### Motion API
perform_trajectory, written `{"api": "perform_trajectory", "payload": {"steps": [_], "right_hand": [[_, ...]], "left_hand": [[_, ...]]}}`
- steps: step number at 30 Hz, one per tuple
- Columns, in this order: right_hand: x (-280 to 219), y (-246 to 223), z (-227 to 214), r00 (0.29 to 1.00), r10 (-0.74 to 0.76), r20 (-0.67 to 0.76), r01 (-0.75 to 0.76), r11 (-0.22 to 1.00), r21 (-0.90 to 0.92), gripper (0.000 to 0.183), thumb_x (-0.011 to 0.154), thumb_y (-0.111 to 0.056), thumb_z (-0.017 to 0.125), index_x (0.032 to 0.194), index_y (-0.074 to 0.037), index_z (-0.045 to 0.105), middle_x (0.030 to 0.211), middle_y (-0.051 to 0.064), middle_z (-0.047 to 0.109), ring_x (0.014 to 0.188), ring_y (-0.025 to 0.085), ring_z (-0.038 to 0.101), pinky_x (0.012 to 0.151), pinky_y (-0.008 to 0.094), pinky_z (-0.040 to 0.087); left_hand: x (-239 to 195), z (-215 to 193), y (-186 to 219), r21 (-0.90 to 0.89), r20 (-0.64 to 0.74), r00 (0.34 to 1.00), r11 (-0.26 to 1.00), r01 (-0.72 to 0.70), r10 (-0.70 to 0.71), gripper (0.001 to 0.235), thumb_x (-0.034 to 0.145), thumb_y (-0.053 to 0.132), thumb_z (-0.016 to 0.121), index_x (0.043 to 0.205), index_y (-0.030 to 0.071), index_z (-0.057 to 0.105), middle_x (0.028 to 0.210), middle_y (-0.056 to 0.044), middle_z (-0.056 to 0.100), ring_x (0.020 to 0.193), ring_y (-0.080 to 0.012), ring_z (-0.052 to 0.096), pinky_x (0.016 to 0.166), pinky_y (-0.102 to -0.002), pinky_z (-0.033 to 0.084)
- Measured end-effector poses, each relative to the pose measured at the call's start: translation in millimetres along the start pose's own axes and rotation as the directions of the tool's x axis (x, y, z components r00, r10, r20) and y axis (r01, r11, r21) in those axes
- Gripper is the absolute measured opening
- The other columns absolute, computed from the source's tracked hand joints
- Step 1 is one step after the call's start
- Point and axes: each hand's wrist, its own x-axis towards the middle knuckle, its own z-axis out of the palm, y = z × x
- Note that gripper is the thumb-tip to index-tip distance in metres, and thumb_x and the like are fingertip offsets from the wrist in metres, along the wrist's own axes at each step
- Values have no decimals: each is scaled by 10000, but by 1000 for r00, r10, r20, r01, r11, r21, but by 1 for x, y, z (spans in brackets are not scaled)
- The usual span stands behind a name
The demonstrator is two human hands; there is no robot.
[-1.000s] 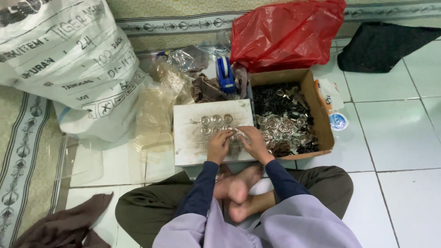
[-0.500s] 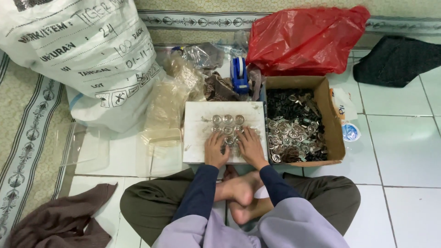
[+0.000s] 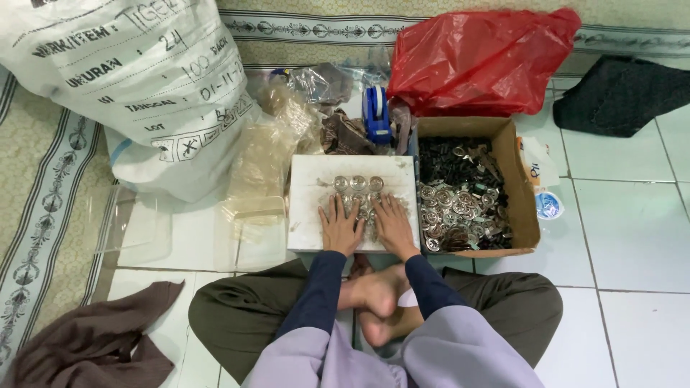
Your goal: Packing small metal rings into plastic bags while sitting on the floor.
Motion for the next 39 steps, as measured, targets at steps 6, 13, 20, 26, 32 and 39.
{"api": "perform_trajectory", "payload": {"steps": [6,13,20,26,32,39], "right_hand": [[2,24,-24,972,209,106,-183,394,901,536,1098,-220,435,1581,-5,345,1621,267,325,1517,437,242,1236,546,233],[-11,99,-91,848,492,196,-255,56,965,542,1069,-242,561,1535,-14,408,1504,252,491,1357,412,521,1059,522,471],[-57,220,-17,696,699,166,-562,386,731,649,1015,-258,667,1564,-53,389,1482,271,483,1347,436,504,1074,574,463],[-67,186,-19,842,532,95,-536,800,269,787,868,-229,730,1529,44,402,1477,358,404,1384,536,408,1105,642,418],[-59,160,-35,794,468,389,-479,875,-75,802,919,-76,627,1637,-116,272,1656,314,190,1541,475,179,1145,630,353],[-55,145,-55,789,481,381,-509,860,-32,630,935,21,515,1543,-137,471,1615,265,317,1487,439,321,1006,602,528]], "left_hand": [[-1,7,-9,-92,61,997,995,43,-37,592,1023,493,385,1594,351,322,1681,-198,199,1569,-392,92,1204,-682,14],[24,4,10,-468,-101,974,874,135,-204,576,980,333,483,1552,279,440,1663,-174,261,1538,-419,174,1203,-669,79],[66,-11,161,-744,176,979,665,62,104,580,1012,206,520,1562,129,351,1622,-212,304,1513,-378,292,1208,-472,354],[75,67,212,-466,510,834,883,59,213,789,948,68,560,1619,106,148,1654,-269,147,1533,-418,189,1211,-508,344],[64,117,208,32,648,758,991,-126,76,704,1005,141,471,1625,104,138,1649,-308,122,1447,-441,333,1089,-466,493],[45,179,200,219,278,946,947,-233,168,432,962,83,639,1387,31,586,1345,-330,580,1113,-382,681,809,-396,617]]}}
